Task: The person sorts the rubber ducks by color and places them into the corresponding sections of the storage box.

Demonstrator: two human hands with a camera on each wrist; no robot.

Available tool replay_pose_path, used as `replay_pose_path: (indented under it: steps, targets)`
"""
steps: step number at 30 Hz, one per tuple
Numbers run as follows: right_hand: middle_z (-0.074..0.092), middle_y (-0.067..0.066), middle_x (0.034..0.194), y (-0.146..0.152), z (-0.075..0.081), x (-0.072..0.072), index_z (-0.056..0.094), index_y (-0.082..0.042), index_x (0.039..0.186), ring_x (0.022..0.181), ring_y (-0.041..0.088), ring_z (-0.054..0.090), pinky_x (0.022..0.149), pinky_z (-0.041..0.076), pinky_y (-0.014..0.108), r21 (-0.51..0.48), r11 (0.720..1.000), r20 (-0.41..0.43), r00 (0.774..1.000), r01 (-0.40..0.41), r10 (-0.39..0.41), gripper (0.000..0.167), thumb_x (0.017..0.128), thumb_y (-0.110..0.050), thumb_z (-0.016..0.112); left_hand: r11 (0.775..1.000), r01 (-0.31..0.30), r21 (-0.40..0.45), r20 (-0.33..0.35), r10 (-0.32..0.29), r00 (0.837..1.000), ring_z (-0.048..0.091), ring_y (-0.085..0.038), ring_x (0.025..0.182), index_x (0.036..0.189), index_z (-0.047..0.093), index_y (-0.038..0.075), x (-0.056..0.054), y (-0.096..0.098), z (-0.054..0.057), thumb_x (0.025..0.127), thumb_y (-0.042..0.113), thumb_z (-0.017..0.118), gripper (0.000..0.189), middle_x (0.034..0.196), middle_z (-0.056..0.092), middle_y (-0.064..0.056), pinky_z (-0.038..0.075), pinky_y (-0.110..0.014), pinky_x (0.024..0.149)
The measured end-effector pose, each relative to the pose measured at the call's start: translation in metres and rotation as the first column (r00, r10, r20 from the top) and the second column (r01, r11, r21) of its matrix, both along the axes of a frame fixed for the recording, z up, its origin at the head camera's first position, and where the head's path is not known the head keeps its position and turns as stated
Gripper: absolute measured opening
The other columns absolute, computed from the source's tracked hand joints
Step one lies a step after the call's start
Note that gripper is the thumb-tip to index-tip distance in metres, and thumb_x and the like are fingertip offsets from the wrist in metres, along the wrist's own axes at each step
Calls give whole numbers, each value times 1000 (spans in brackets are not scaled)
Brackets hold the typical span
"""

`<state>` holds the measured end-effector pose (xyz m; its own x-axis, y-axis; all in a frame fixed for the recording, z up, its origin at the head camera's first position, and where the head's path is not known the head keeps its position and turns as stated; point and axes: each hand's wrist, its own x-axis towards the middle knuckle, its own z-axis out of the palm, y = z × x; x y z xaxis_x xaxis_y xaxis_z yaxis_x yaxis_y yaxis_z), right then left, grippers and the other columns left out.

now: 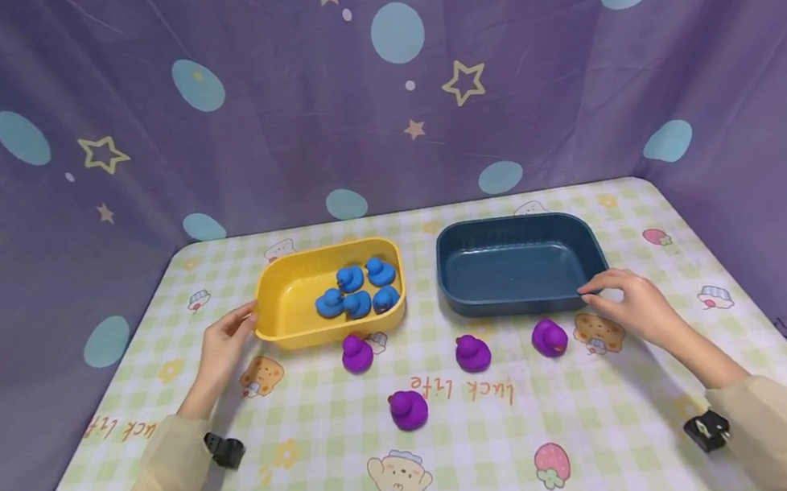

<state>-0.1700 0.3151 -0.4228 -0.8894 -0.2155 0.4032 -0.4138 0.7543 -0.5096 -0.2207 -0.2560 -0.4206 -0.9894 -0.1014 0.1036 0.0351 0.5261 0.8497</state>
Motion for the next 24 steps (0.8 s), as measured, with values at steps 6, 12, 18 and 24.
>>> replay_pose_path:
  steps: [6,12,18,24]
  targets:
    - [63,8,85,0,-4,-1,69,-7,86,87,-12,39,72,34,8,-5,1000,-12,1000,18,-18,10,77,-6,67,997,-74,-18,-166,71,984,50,-27,110,110,58,-2,7,5,15,85,7,57,27,118,55,-17,43,-34,94]
    - [63,9,86,0,-5,-1,69,-7,86,88,-12,38,73,33,8,-25,999,5,1000,26,-26,10,78,-6,66,999,-52,-12,-281,47,958,52,-25,106,104,61,-3,15,12,24,82,5,60,24,110,59,-16,44,-35,92]
    - [62,9,87,-1,-6,0,69,-7,87,89,-11,38,74,32,7,-46,998,20,999,36,-35,10,78,-7,65,996,42,-80,-330,-66,942,53,-23,101,102,62,-3,28,29,33,81,6,62,23,105,60,-14,46,-32,88]
    - [61,9,88,-2,-5,1,69,-8,88,88,-11,38,75,35,16,-65,996,64,996,67,-63,10,79,-9,65,978,155,-142,-335,-195,922,56,-27,91,100,63,-2,40,48,35,79,2,64,21,102,61,-15,48,-35,80]
